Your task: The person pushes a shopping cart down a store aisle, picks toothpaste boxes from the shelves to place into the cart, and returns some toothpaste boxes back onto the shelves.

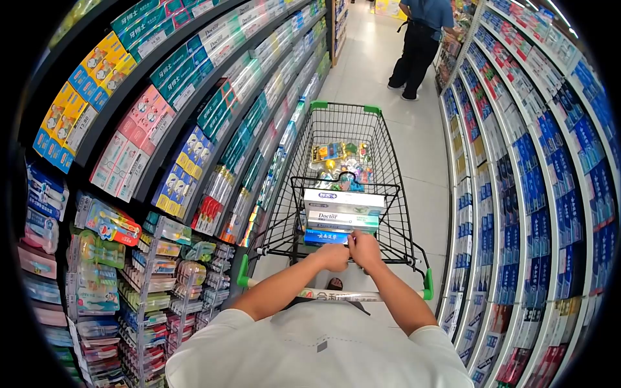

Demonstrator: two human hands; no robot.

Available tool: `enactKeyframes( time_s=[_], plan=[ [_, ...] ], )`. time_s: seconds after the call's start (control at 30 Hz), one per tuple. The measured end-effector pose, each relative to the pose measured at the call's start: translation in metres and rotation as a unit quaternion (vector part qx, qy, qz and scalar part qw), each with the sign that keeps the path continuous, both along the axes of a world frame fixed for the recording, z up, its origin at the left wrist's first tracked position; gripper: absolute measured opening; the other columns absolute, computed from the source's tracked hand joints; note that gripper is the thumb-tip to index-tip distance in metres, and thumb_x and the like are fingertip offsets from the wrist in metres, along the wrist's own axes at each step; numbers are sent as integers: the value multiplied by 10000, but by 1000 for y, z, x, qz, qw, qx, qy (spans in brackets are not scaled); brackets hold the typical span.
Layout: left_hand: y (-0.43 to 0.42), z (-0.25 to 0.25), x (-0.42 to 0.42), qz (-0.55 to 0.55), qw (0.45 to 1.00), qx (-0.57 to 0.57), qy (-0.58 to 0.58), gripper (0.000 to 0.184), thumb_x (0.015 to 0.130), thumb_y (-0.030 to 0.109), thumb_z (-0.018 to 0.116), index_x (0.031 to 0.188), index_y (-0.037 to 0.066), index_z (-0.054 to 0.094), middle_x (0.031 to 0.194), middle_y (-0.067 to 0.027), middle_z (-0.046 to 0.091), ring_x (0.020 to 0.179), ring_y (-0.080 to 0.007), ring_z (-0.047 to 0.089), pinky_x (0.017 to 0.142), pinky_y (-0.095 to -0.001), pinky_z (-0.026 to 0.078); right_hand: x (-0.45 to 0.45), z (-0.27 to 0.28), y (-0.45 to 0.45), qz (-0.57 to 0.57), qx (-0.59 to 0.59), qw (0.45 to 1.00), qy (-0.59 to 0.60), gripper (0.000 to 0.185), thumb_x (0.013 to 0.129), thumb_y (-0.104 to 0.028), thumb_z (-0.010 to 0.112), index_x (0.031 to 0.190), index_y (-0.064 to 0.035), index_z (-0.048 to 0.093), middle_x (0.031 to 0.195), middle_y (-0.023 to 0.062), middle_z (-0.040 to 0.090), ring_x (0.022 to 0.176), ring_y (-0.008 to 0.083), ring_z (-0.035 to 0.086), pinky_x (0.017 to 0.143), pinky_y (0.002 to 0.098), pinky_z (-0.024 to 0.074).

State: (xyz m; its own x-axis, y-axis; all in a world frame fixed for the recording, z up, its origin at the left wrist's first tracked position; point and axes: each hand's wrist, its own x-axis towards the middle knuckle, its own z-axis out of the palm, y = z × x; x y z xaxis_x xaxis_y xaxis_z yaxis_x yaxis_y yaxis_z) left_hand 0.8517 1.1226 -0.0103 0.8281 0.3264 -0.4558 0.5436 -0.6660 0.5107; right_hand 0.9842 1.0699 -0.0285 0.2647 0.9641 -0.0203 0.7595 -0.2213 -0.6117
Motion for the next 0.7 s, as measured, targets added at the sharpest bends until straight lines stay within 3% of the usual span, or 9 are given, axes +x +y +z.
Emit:
enactKeyframes(
  time_s=[0.47, 0.7],
  plan=[
    [-32, 1, -26, 25, 999, -21, 1, 291, 764, 105, 536, 1010, 44, 678, 1020, -224, 658, 976, -380, 636, 857, -470, 499, -30, 3, -33, -40, -17, 999, -24, 237, 858, -253, 627, 847, -20, 666, 700, 192, 650, 671, 362, 642, 629, 436, 505],
    [-32, 4, -57, 7, 1000, -5, 19, 294, 759, 163, 603, 1015, 42, 682, 1042, -191, 664, 984, -341, 644, 844, -437, 511, -65, 3, -38, -54, -2, 998, -10, 235, 859, -243, 627, 850, -12, 667, 696, 196, 648, 662, 362, 643, 622, 428, 503]
  ],
)
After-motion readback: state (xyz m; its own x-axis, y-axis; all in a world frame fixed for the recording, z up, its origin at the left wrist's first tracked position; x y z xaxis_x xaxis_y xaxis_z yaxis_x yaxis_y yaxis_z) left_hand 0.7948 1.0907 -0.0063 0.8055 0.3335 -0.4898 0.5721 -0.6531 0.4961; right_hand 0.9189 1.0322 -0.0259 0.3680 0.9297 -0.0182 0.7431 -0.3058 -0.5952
